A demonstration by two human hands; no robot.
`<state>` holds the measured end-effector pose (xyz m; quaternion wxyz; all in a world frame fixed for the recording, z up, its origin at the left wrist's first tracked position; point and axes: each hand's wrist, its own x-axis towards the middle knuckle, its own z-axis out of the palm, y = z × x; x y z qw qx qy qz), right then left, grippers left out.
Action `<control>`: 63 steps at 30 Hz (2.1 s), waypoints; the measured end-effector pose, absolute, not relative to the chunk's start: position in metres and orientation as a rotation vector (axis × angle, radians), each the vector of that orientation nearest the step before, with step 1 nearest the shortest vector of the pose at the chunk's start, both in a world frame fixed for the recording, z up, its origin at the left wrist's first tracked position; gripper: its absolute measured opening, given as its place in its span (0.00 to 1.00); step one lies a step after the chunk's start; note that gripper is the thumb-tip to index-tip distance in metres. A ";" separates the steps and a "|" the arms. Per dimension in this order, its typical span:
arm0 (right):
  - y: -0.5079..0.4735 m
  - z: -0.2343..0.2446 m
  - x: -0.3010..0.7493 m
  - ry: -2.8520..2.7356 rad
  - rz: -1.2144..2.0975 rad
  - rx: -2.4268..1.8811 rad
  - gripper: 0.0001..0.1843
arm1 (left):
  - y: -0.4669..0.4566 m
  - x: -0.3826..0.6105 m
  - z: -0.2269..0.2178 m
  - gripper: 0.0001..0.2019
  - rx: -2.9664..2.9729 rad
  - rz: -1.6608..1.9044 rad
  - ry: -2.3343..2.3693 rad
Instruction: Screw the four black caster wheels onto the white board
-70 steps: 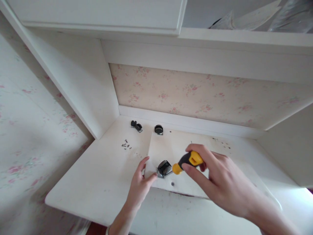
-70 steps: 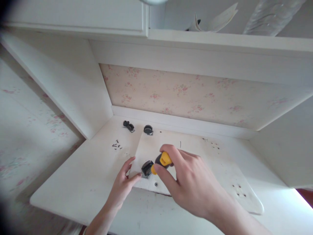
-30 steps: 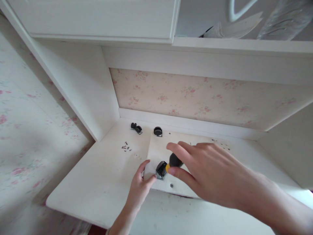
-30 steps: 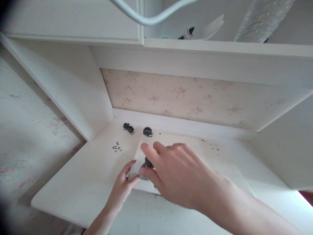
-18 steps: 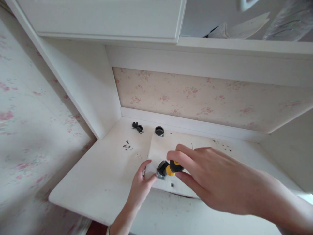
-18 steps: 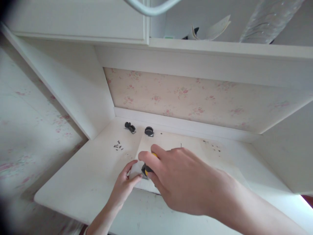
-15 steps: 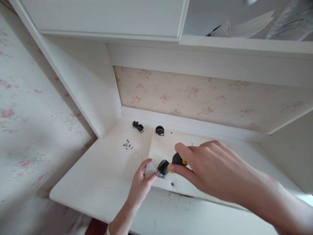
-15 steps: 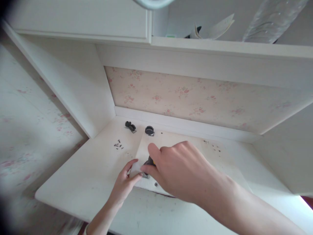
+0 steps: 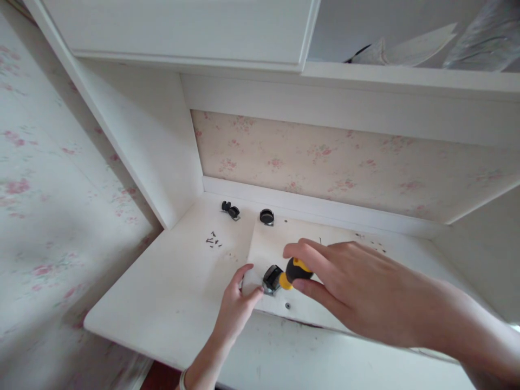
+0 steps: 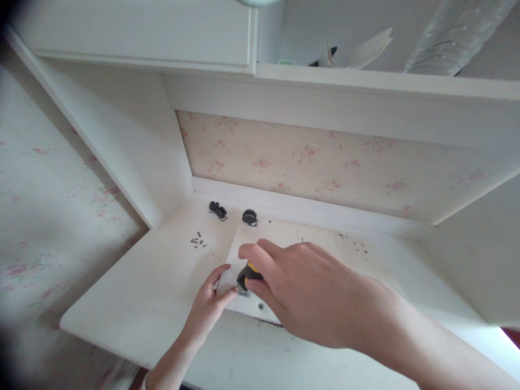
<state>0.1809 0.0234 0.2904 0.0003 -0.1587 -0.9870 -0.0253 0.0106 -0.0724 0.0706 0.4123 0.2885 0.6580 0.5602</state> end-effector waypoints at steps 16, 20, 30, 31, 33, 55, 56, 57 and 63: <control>0.024 0.291 0.177 -3.045 -0.129 -0.513 0.15 | -0.073 0.011 0.073 0.28 0.766 1.441 1.707; 0.021 0.291 0.179 -3.069 -0.257 -0.584 0.15 | -0.073 0.012 0.074 0.30 0.752 1.365 1.691; 0.015 0.287 0.181 -2.967 -0.378 -0.507 0.21 | -0.073 0.012 0.070 0.29 0.738 1.417 1.672; 0.015 0.287 0.181 -2.937 -0.424 -0.554 0.24 | -0.073 0.012 0.070 0.29 0.731 1.412 1.671; 0.015 0.286 0.180 -2.928 -0.399 -0.545 0.24 | -0.073 0.012 0.070 0.28 0.728 1.424 1.670; 0.013 0.283 0.185 -2.972 -0.293 -0.424 0.16 | -0.074 0.012 0.067 0.28 0.757 1.447 1.674; 0.013 0.284 0.186 -3.017 -0.244 -0.418 0.13 | -0.074 0.012 0.067 0.28 0.760 1.440 1.676; 0.013 0.285 0.187 -3.048 -0.223 -0.430 0.10 | -0.074 0.012 0.066 0.28 0.763 1.429 1.676; 0.016 0.279 0.185 -2.942 -0.540 -0.592 0.17 | -0.075 0.012 0.067 0.28 0.738 1.429 1.673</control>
